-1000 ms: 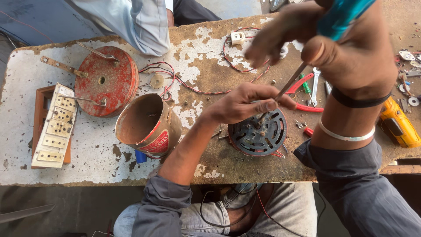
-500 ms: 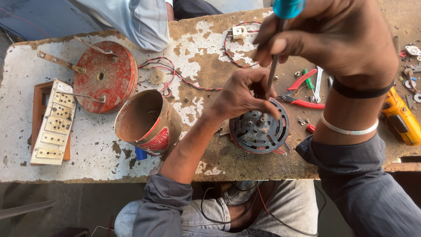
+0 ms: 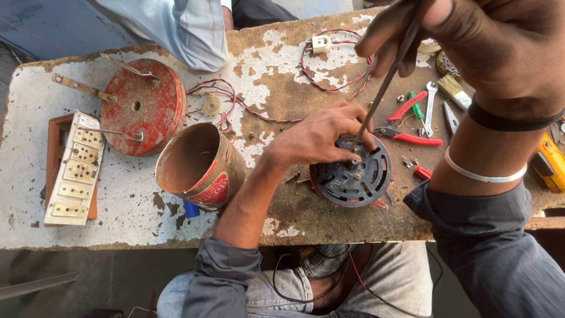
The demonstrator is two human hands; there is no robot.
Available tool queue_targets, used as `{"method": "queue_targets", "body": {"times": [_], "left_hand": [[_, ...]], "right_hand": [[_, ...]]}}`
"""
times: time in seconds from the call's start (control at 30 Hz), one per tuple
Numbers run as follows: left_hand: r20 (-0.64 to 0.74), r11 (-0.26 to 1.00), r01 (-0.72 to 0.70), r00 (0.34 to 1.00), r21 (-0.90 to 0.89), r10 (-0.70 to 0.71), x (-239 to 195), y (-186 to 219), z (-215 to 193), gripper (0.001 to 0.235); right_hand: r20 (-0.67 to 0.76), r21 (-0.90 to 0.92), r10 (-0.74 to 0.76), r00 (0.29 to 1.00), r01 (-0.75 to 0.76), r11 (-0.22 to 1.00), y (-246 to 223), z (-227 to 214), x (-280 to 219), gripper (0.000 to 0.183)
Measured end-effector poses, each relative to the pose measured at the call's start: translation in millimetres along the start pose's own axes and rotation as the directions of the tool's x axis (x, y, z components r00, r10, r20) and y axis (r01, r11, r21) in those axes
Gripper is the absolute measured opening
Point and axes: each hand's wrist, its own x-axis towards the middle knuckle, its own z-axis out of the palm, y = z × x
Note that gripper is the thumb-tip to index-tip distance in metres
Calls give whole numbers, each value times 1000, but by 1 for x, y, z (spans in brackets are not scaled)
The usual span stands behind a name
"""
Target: The person disassembles a small red cylindrical motor, removes screws from a metal plate, and uses pliers to strip and adjust wires on the stator. They then reassemble the motor components and wrap the stator windings with tape.
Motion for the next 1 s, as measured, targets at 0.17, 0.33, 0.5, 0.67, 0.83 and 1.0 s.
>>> {"method": "queue_targets", "body": {"times": [0.17,0.33,0.5,0.67,0.83,1.0], "left_hand": [[32,995,55,998,-87,-53,-4,-8,-3,14],[44,952,204,979,-230,-199,-17,-18,-22,18],[1,936,211,975,-280,-220,-25,-22,-34,28],[-120,979,141,980,-150,-160,-15,-22,-25,30],[-129,980,178,974,-87,-188,-6,-22,-9,17],[-123,946,287,944,-150,-306,-23,-30,-31,14]], "right_hand": [[72,153,-94,993,83,985,31,-13,-11,30],[25,213,81,996,-84,973,50,-14,-16,43],[37,241,143,989,-147,959,56,-14,-18,45],[40,252,177,983,-181,951,65,-15,-17,47],[13,249,199,980,-196,948,57,-13,-17,46],[55,331,143,988,-153,931,20,8,-3,36]]}}
